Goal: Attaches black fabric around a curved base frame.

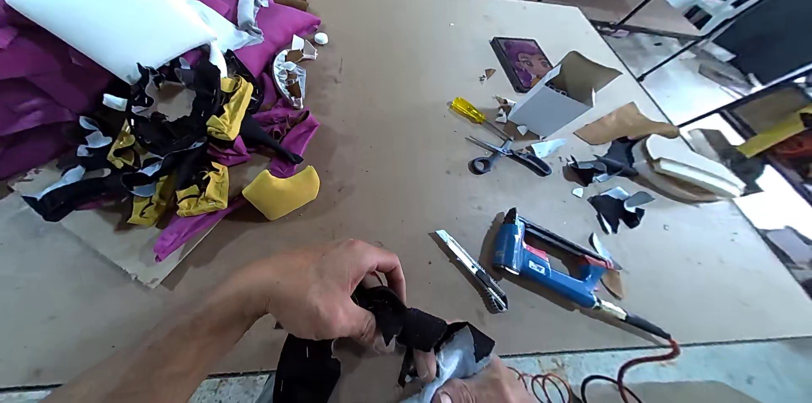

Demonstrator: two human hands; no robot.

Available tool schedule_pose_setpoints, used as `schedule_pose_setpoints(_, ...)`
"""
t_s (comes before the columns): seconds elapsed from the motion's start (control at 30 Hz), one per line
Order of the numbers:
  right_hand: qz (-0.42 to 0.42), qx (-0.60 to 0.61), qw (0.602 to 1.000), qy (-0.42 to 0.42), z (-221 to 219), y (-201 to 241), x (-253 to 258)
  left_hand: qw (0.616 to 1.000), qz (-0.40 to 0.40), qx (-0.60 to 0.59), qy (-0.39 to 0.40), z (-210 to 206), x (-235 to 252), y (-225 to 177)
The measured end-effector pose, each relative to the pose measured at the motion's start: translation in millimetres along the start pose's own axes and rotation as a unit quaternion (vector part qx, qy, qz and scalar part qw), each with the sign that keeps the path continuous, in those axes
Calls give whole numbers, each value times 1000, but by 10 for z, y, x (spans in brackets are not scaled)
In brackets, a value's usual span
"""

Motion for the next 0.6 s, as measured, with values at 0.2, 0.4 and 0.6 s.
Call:
schedule_pose_setpoints(0.2, -48, -111, 963, -242, 193, -102, -49, 984, 87, 102, -117, -43, 204, 266)
schedule_pose_setpoints(0.4, -188, -329, 889, -257, 637, -216, 243, 969, 150, 181, -78, -114, 614, 690)
schedule_pose_setpoints(0.6, -223, -415, 851, -232, 1024, -347, 337, 830, -57, 380, -405, -852, 623, 1127)
Point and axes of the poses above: each hand's wrist, its own x-axis towards the middle knuckle, its own z-axis out of the back of the hand, y = z × x, the point moved 1 cm from there along x, towards the middle knuckle, and after that the axes turned 9 degrees about -y, right-handed, at the moved point
